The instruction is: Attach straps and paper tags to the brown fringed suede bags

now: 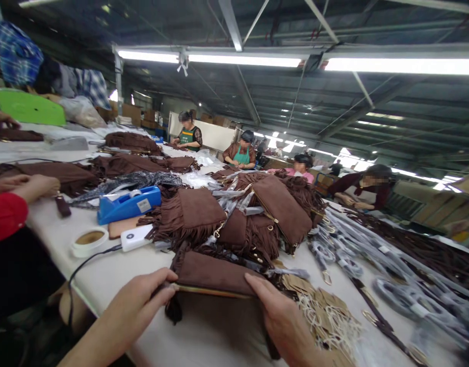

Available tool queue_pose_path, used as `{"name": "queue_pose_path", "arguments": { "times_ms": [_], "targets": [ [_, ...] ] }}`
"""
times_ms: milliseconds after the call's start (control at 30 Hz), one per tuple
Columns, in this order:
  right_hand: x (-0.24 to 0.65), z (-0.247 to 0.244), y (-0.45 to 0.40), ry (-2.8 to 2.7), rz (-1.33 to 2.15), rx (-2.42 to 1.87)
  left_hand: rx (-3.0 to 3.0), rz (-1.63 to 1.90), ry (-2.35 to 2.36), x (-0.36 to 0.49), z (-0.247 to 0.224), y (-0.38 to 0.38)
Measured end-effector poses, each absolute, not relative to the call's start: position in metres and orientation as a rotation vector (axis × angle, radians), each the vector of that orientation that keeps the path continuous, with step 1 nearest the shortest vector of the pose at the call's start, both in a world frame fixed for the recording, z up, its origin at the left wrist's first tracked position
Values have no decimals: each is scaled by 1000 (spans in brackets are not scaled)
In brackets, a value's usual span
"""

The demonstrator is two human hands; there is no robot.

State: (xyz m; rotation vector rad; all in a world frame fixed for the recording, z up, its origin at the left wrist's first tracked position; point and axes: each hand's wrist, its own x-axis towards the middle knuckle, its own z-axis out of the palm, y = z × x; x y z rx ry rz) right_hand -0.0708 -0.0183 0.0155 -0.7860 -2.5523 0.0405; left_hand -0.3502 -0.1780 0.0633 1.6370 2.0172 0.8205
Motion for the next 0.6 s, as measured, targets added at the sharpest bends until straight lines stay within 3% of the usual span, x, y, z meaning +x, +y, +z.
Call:
{"name": "queue_pose_path", "arguments": {
  "times_ms": [167, 367, 467, 600],
  "targets": [
    [-78, 78, 1, -2499, 162, -778, 1638, 1004, 1863, -362, 101, -173],
    [-90, 115, 18, -2365, 194, -518, 1414, 1108, 1594, -368, 118, -196],
    [-97, 110, 28, -2301, 163, -401, 1454, 1153, 1684, -366, 115, -205],
    [-99, 54, 46, -2404, -8, -336, 1644, 1001, 1747, -354, 79, -205]
  ]
}}
